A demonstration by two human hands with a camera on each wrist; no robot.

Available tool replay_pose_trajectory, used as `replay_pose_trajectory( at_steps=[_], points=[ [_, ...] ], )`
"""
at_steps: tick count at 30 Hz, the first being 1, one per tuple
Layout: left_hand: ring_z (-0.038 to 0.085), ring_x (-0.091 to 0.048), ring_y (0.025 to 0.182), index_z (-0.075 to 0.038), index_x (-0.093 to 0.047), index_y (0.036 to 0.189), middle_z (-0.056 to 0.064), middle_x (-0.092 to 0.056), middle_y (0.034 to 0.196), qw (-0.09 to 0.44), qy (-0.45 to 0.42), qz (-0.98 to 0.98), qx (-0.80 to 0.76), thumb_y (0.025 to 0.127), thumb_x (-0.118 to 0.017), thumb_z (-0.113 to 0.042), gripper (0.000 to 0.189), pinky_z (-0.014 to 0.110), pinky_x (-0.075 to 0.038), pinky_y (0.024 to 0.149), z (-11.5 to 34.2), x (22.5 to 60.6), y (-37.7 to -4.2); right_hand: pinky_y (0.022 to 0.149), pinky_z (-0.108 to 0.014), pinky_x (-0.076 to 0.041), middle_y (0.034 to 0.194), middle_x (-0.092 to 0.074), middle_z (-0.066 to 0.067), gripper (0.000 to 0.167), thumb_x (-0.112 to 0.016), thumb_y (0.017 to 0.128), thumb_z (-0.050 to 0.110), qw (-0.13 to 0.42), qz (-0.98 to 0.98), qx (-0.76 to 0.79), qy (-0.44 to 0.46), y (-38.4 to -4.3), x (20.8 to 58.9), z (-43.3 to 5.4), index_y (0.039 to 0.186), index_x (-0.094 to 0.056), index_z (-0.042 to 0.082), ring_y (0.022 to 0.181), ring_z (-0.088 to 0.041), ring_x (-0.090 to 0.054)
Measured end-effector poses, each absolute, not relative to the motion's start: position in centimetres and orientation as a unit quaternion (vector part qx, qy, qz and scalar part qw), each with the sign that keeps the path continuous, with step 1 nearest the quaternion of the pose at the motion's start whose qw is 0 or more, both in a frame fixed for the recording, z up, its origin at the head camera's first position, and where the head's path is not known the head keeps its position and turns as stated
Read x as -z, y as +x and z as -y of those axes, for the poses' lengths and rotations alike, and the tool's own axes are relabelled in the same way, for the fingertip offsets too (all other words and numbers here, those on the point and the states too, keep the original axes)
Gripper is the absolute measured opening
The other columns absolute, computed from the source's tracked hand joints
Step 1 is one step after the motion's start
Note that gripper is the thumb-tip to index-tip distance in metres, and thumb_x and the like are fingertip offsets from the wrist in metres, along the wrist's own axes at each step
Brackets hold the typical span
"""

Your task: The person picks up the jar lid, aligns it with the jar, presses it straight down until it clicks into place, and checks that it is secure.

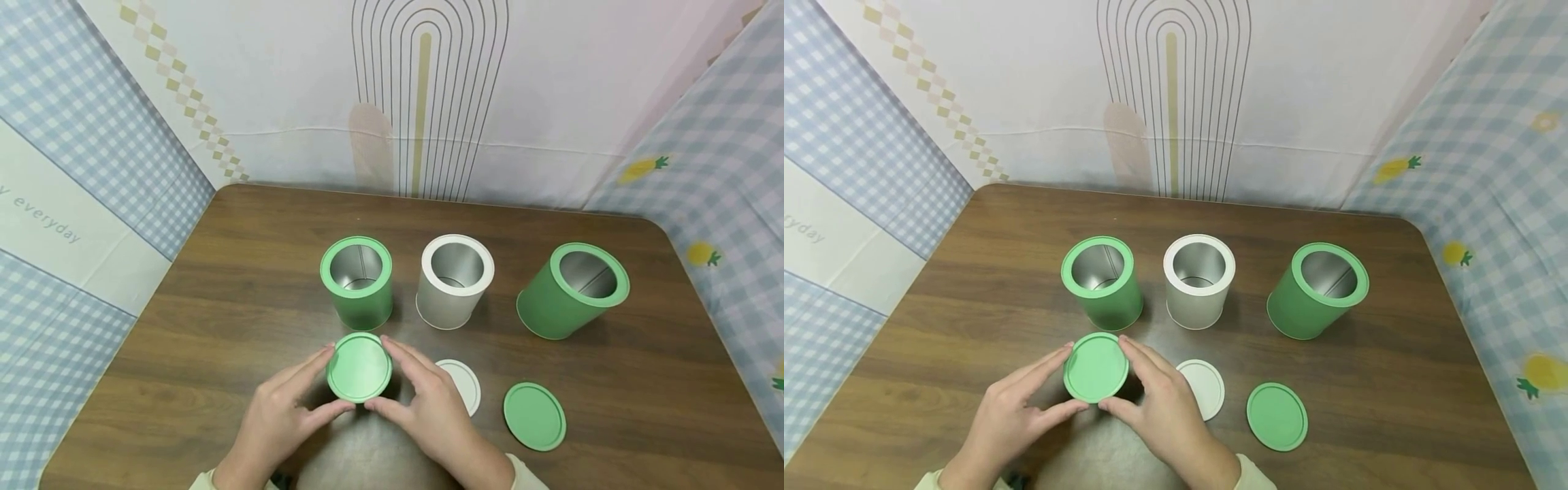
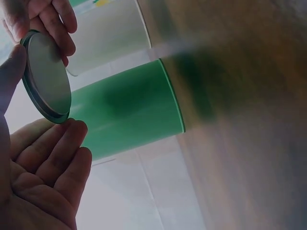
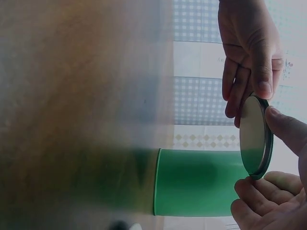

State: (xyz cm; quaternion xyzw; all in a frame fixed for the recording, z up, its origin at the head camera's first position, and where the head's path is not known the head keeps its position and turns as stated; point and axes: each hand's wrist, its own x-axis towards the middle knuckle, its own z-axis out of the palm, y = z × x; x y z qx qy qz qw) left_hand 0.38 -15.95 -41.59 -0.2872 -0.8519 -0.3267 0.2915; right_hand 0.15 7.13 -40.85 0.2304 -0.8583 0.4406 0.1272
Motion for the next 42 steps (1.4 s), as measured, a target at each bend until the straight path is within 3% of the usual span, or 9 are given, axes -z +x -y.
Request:
replay_pose_trajectory(
  at_steps=[11,19,29,42],
  points=[
    [0.028,-0.073,0.098,0.003,-0.069,0.123,0.014,-0.072,0.117,0.316,-0.287,0.847,0.317,0.089,-0.068,-0.056,0.068,0.026,-0.056,0.088,15.3,40.8,-0.2,0.097,-0.038,-0.054,0.134,-0.064,-0.004,0.079,-0.094,0.067,0.027,0.158,0.852,-0.435,0.245,-0.6,40.0,-7.6,0.135,-0.061,0.004,0.123,-0.021,-0.062],
    [0.031,-0.073,0.095,0.004,-0.069,0.122,0.016,-0.072,0.116,0.319,-0.286,0.847,0.315,0.088,-0.07,-0.055,0.069,0.032,-0.058,0.083,15.0,40.4,-0.4,0.099,-0.037,-0.053,0.135,-0.064,-0.003,0.079,-0.093,0.068,0.029,0.158,0.853,-0.431,0.248,-0.9,39.5,-7.8,0.136,-0.061,0.005,0.123,-0.019,-0.061],
    [0.03,-0.073,0.098,0.005,-0.069,0.122,0.015,-0.072,0.116,0.332,-0.28,0.841,0.322,0.089,-0.068,-0.055,0.068,0.022,-0.052,0.095,15.0,40.1,-0.8,0.1,-0.037,-0.052,0.135,-0.064,-0.006,0.078,-0.093,0.068,0.027,0.164,0.848,-0.432,0.26,-1.4,39.0,-7.7,0.136,-0.061,0.005,0.124,-0.021,-0.061],
    [0.031,-0.073,0.097,0.006,-0.069,0.12,0.016,-0.072,0.115,0.345,-0.284,0.837,0.315,0.09,-0.066,-0.056,0.069,0.026,-0.054,0.091,14.9,39.5,-1.5,0.102,-0.038,-0.05,0.137,-0.063,-0.006,0.076,-0.093,0.069,0.027,0.174,0.852,-0.417,0.265,-2.0,38.4,-7.6,0.134,-0.063,0.003,0.126,-0.022,-0.059]
  ],
)
